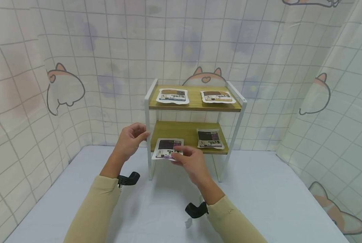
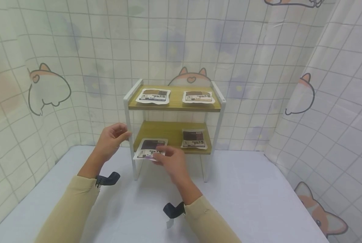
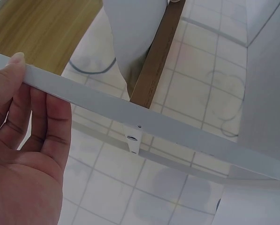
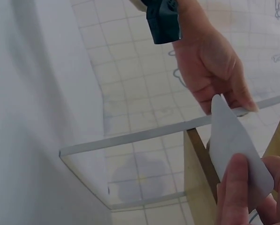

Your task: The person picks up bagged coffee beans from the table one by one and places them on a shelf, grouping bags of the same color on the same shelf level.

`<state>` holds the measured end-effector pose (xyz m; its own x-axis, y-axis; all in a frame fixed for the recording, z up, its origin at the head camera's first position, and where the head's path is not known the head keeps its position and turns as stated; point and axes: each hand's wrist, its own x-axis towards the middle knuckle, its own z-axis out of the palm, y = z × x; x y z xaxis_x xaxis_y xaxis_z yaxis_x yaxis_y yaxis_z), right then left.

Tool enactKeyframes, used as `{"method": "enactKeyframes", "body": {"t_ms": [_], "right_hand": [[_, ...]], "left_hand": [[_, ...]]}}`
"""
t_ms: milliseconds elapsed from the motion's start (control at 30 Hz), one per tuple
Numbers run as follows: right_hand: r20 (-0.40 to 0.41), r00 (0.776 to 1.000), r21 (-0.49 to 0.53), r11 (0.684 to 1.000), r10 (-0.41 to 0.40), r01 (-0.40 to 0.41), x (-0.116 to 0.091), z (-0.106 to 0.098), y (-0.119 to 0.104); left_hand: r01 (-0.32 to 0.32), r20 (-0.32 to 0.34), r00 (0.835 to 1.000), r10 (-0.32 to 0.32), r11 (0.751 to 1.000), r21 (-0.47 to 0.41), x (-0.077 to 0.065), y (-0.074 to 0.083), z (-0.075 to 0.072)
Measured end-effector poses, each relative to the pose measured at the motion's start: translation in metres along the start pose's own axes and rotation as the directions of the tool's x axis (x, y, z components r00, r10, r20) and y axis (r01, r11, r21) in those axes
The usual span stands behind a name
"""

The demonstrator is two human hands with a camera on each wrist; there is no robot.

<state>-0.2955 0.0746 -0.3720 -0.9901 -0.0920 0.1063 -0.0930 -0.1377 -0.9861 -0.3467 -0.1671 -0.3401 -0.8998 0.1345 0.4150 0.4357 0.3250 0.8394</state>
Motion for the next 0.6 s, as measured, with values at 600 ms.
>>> {"method": "enactKeyframes", "body": {"t_ms": [600], "right_hand": [[-0.044,0.999,0.041,0.999,0.021,-0.019,0.0025,0.0030,0.0000]], "left_hand": [[0.003,0.011,1.000,-0.003,1.000,-0.005,0.0002,0.0003,-0.0005]]}}
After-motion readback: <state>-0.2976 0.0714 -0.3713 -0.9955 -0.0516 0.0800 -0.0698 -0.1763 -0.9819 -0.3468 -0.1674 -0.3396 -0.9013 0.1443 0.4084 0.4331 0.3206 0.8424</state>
